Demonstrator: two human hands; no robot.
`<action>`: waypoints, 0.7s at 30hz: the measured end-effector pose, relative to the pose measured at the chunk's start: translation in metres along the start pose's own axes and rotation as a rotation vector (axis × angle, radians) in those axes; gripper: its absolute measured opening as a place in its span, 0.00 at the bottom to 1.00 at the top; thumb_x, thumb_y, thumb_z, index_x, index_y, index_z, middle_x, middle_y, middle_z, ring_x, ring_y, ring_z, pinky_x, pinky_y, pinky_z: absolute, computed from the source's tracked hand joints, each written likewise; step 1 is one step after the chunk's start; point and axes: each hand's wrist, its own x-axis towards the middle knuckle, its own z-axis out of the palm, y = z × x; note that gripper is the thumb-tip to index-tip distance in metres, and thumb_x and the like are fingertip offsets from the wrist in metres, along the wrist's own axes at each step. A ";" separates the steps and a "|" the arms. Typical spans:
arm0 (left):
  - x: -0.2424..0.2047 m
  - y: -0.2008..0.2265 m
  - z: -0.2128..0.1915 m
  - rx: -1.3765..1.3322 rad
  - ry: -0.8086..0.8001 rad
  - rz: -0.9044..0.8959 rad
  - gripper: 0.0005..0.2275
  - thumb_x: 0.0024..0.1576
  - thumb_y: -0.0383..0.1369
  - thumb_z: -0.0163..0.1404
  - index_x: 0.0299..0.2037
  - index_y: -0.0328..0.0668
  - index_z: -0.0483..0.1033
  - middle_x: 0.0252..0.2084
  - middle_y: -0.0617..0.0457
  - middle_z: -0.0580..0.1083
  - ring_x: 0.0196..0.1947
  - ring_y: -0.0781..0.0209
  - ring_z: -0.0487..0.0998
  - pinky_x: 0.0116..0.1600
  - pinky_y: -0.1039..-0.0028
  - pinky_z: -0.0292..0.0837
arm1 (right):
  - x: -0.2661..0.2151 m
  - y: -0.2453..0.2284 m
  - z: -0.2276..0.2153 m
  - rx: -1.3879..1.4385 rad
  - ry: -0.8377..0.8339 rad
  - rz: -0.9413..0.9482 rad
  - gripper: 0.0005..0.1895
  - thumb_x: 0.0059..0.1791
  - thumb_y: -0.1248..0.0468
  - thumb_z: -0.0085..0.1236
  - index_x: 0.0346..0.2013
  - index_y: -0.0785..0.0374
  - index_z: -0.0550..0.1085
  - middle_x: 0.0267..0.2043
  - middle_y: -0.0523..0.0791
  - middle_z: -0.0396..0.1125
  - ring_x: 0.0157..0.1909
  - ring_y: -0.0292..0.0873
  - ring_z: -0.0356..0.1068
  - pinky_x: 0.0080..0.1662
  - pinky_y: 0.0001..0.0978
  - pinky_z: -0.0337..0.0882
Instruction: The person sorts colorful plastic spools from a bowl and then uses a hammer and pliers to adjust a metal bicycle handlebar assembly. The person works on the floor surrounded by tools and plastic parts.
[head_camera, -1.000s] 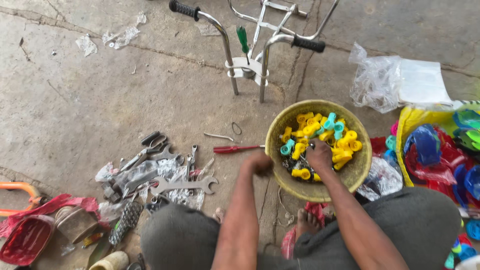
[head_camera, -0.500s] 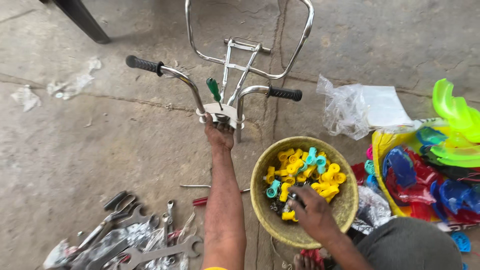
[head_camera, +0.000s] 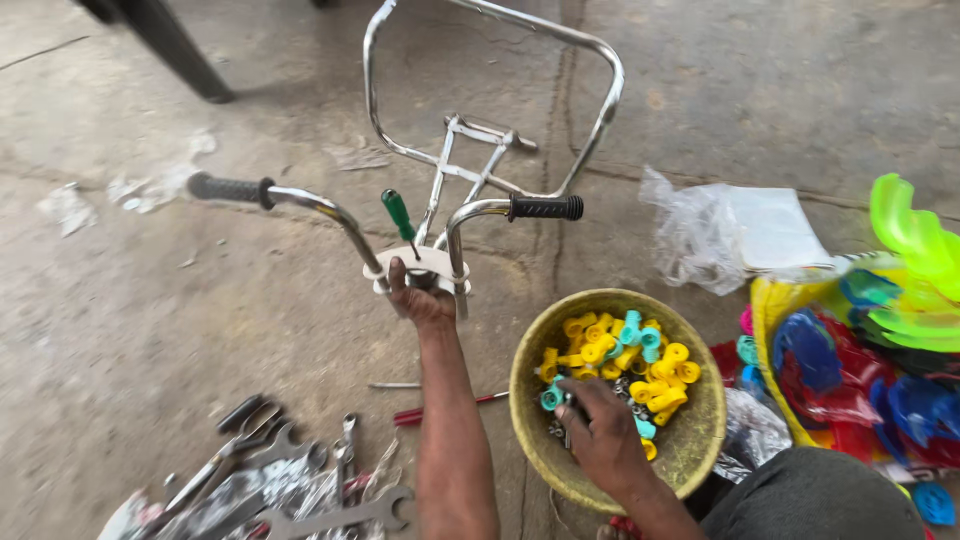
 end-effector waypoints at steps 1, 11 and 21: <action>-0.010 0.013 0.004 -0.011 0.021 0.008 0.23 0.50 0.44 0.63 0.48 0.40 0.72 0.42 0.50 0.74 0.44 0.52 0.75 0.51 0.59 0.76 | 0.003 -0.003 0.003 0.008 0.026 -0.004 0.17 0.46 0.65 0.62 0.48 0.63 0.77 0.42 0.51 0.74 0.44 0.52 0.76 0.46 0.40 0.73; -0.184 0.073 -0.058 0.007 0.274 0.132 0.26 0.55 0.55 0.52 0.54 0.45 0.71 0.43 0.52 0.75 0.41 0.54 0.78 0.46 0.62 0.77 | -0.017 -0.016 0.009 0.844 -0.262 0.540 0.18 0.52 0.66 0.55 0.56 0.66 0.78 0.36 0.56 0.71 0.35 0.51 0.67 0.40 0.45 0.65; -0.304 0.007 -0.142 -0.146 0.403 0.089 0.42 0.58 0.73 0.29 0.63 0.45 0.69 0.53 0.46 0.74 0.46 0.50 0.76 0.45 0.63 0.77 | -0.092 -0.034 0.017 0.162 -0.537 -0.269 0.18 0.49 0.65 0.55 0.53 0.65 0.75 0.46 0.55 0.74 0.47 0.49 0.75 0.51 0.39 0.73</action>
